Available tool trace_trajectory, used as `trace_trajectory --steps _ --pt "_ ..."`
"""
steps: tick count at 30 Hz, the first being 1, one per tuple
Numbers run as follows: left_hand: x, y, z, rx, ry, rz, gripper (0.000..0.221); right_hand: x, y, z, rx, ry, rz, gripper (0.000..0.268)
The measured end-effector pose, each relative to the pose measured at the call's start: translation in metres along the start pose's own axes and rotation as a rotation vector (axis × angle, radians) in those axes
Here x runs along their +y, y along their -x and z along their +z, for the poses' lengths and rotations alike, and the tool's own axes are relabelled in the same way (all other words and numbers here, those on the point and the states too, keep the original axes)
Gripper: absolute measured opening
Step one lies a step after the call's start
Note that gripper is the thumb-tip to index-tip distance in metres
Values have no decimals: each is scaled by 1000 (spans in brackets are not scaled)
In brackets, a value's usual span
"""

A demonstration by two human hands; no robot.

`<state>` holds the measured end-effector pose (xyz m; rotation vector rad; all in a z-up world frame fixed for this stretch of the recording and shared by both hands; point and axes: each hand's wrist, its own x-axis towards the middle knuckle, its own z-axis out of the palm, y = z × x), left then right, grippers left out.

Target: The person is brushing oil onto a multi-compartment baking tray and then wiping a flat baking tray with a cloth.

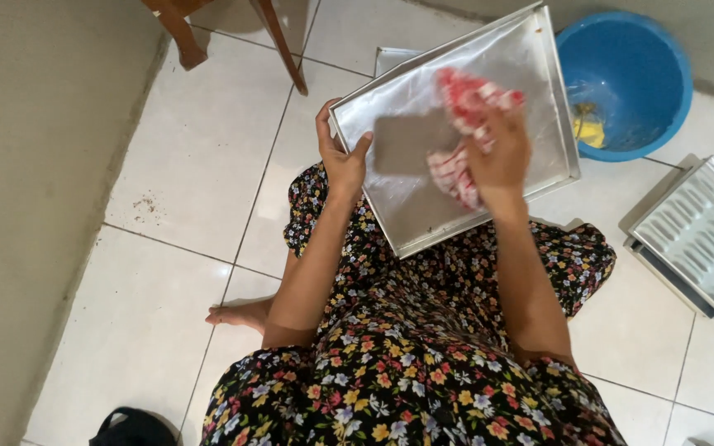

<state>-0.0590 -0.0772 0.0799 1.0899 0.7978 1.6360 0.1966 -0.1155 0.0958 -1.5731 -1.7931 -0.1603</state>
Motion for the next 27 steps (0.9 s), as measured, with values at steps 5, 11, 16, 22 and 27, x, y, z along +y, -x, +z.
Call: trace_trajectory --steps 5,11,16,22,27 --pt "9 3 21 -116 66 -41 75 61 -46 25 277 -8 165 66" --pt "-22 -2 30 -105 -72 -72 35 -102 23 92 -65 -129 -85 40" --pt "-44 6 13 -52 -190 -148 33 -18 0 121 44 -102 -13 14" --pt "-69 -4 11 -49 -128 -141 34 -57 7 130 -77 -197 119 33" --pt "-19 -1 4 -21 -247 -100 34 23 -12 107 102 -108 -8 29"
